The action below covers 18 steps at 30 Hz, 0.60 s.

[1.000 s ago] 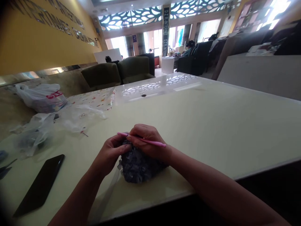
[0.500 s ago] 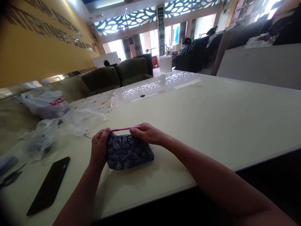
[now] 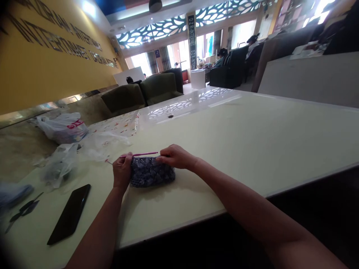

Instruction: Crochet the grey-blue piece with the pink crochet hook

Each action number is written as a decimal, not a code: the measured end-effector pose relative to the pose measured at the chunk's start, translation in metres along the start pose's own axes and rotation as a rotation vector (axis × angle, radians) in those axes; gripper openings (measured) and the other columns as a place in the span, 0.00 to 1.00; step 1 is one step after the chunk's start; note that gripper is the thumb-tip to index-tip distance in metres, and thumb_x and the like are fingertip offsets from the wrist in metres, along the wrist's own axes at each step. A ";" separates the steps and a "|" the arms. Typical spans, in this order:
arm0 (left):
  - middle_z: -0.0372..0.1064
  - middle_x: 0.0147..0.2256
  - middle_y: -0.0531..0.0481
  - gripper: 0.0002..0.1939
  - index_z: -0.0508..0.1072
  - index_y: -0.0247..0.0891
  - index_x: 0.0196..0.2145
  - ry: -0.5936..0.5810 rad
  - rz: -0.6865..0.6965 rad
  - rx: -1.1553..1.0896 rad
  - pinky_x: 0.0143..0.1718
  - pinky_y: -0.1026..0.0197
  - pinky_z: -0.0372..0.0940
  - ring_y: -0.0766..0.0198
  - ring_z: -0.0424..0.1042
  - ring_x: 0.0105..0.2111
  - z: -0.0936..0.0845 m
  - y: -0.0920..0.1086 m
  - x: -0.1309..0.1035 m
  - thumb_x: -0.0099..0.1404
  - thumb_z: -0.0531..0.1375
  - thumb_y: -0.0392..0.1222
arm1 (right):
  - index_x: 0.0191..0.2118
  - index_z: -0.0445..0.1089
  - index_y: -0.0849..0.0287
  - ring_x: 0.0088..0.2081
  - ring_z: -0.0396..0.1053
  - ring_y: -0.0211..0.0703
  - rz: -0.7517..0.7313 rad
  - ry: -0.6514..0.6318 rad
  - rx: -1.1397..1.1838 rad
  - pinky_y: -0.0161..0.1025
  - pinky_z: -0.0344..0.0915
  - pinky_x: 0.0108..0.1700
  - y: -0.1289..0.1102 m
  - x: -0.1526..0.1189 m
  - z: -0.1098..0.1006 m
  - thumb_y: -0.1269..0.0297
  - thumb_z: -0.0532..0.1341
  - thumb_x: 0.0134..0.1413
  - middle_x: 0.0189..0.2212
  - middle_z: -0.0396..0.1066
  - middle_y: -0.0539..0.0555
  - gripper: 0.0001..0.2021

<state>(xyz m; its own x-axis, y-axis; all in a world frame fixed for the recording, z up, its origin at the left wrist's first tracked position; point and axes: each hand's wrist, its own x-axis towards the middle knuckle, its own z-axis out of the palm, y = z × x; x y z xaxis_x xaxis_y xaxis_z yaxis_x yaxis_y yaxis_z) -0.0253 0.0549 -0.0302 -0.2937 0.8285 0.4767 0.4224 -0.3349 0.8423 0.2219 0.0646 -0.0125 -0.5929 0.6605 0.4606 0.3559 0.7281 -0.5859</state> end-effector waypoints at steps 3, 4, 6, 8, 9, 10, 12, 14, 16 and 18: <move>0.60 0.21 0.57 0.18 0.67 0.38 0.22 -0.024 0.007 0.008 0.29 0.65 0.59 0.67 0.59 0.24 0.001 -0.004 -0.005 0.63 0.58 0.52 | 0.22 0.53 0.59 0.25 0.50 0.33 -0.100 -0.054 -0.102 0.40 0.58 0.48 -0.008 -0.001 0.000 0.53 0.56 0.64 0.19 0.50 0.44 0.22; 0.59 0.20 0.57 0.18 0.66 0.38 0.22 -0.025 0.006 0.015 0.28 0.65 0.59 0.67 0.59 0.24 0.001 -0.004 -0.006 0.64 0.57 0.52 | 0.23 0.56 0.59 0.24 0.52 0.33 -0.110 -0.087 -0.128 0.43 0.56 0.53 -0.011 -0.003 0.000 0.55 0.56 0.64 0.19 0.52 0.43 0.20; 0.59 0.19 0.57 0.19 0.66 0.38 0.21 -0.015 0.008 0.048 0.28 0.65 0.59 0.67 0.60 0.23 0.002 -0.005 -0.008 0.65 0.56 0.52 | 0.25 0.60 0.59 0.24 0.54 0.33 -0.077 -0.148 -0.176 0.44 0.55 0.55 -0.014 -0.007 -0.001 0.56 0.57 0.65 0.19 0.54 0.43 0.18; 0.62 0.19 0.56 0.19 0.68 0.38 0.21 -0.011 0.021 0.102 0.29 0.64 0.59 0.66 0.62 0.24 0.003 -0.007 -0.010 0.65 0.56 0.51 | 0.25 0.62 0.59 0.25 0.56 0.35 0.014 -0.155 -0.196 0.42 0.59 0.49 -0.012 -0.014 -0.001 0.56 0.57 0.65 0.19 0.55 0.45 0.18; 0.64 0.20 0.55 0.19 0.69 0.38 0.21 -0.015 0.029 0.132 0.30 0.64 0.60 0.65 0.63 0.25 0.004 -0.008 -0.011 0.64 0.57 0.51 | 0.24 0.62 0.59 0.25 0.56 0.36 0.053 -0.140 -0.199 0.40 0.60 0.44 -0.009 -0.017 -0.001 0.56 0.57 0.65 0.19 0.56 0.46 0.18; 0.65 0.20 0.54 0.18 0.71 0.37 0.21 -0.024 0.035 0.160 0.31 0.64 0.60 0.64 0.65 0.26 0.005 -0.010 -0.012 0.64 0.57 0.50 | 0.24 0.63 0.59 0.25 0.58 0.37 0.082 -0.127 -0.194 0.39 0.59 0.40 -0.006 -0.021 0.000 0.56 0.57 0.65 0.19 0.58 0.47 0.19; 0.67 0.21 0.53 0.17 0.73 0.37 0.22 -0.056 0.037 0.205 0.33 0.63 0.62 0.63 0.67 0.27 0.008 -0.017 -0.013 0.64 0.58 0.48 | 0.25 0.66 0.61 0.25 0.60 0.38 0.121 -0.109 -0.162 0.36 0.58 0.35 -0.002 -0.027 0.001 0.58 0.57 0.65 0.20 0.63 0.49 0.18; 0.69 0.23 0.52 0.16 0.74 0.35 0.25 -0.103 0.021 0.231 0.34 0.62 0.64 0.63 0.69 0.28 0.010 -0.025 -0.014 0.66 0.58 0.47 | 0.30 0.70 0.62 0.28 0.65 0.38 0.142 -0.069 -0.117 0.35 0.59 0.34 -0.007 -0.032 0.001 0.61 0.57 0.66 0.25 0.69 0.52 0.14; 0.73 0.31 0.50 0.14 0.75 0.33 0.34 -0.151 -0.003 0.243 0.36 0.59 0.69 0.63 0.72 0.32 0.010 -0.033 -0.013 0.69 0.58 0.47 | 0.40 0.72 0.63 0.34 0.69 0.40 0.140 -0.007 -0.076 0.37 0.63 0.39 -0.022 -0.036 -0.002 0.63 0.56 0.67 0.35 0.73 0.56 0.11; 0.73 0.44 0.46 0.16 0.73 0.34 0.47 -0.166 -0.016 0.249 0.40 0.53 0.72 0.59 0.74 0.40 0.008 -0.038 -0.011 0.69 0.59 0.48 | 0.45 0.72 0.61 0.40 0.70 0.41 0.103 0.005 -0.031 0.39 0.66 0.43 -0.045 -0.042 -0.004 0.61 0.55 0.68 0.42 0.73 0.57 0.11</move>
<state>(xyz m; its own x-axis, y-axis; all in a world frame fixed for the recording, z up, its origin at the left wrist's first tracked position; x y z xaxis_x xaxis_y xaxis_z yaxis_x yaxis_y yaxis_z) -0.0310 0.0623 -0.0697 -0.1665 0.9017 0.3991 0.6222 -0.2179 0.7519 0.2339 0.0049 -0.0024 -0.5485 0.7332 0.4019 0.4371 0.6612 -0.6098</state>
